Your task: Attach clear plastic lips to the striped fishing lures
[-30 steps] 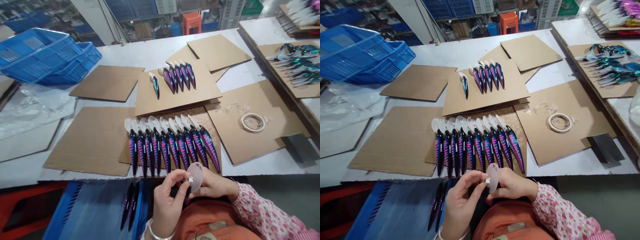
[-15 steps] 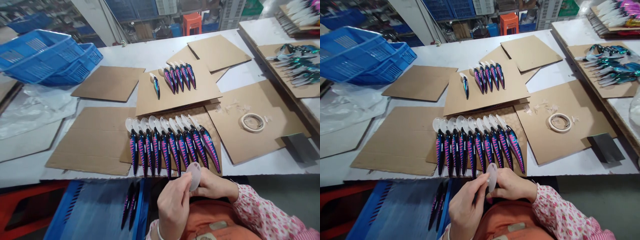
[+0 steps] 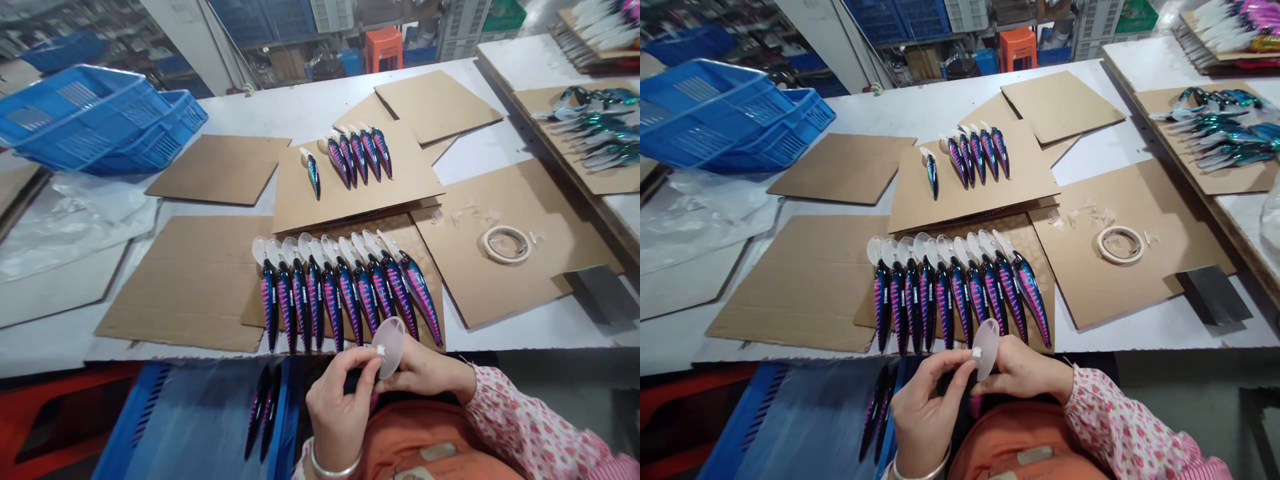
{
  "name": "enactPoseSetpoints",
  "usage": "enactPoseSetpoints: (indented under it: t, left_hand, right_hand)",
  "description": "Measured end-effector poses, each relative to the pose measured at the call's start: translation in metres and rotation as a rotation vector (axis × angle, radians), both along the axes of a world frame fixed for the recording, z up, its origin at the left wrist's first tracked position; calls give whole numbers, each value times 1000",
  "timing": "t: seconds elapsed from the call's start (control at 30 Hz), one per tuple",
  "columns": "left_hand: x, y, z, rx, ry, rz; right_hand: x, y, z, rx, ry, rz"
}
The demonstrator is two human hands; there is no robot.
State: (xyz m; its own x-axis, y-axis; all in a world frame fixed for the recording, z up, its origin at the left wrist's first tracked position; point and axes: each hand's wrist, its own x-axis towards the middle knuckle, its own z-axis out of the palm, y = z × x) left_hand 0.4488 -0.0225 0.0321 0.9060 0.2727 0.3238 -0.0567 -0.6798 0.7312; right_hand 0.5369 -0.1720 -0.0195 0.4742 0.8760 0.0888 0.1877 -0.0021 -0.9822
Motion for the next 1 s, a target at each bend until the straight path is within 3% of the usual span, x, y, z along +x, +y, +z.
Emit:
enactPoseSetpoints:
  t: [0.27,0.47,0.73,0.83,0.93,1.0]
  left_hand:
    - [-1,4,-2,-58,10,37]
    - [0,5,2,32,38,7]
    - [-3,-2,-2,81,-9,13]
    - [-5,2,-7,14,26,22]
    - [-12,13,-6,-180,73,37]
    - [-20,22,-1,-319,217,-88]
  right_hand:
    - [4,4,15,111,190,19]
    - [1,4,5,52,149,11]
    - [-3,4,1,110,232,44]
    - [-1,4,4,152,373,49]
    - [3,5,14,183,542,78]
    - [3,8,23,174,579,90]
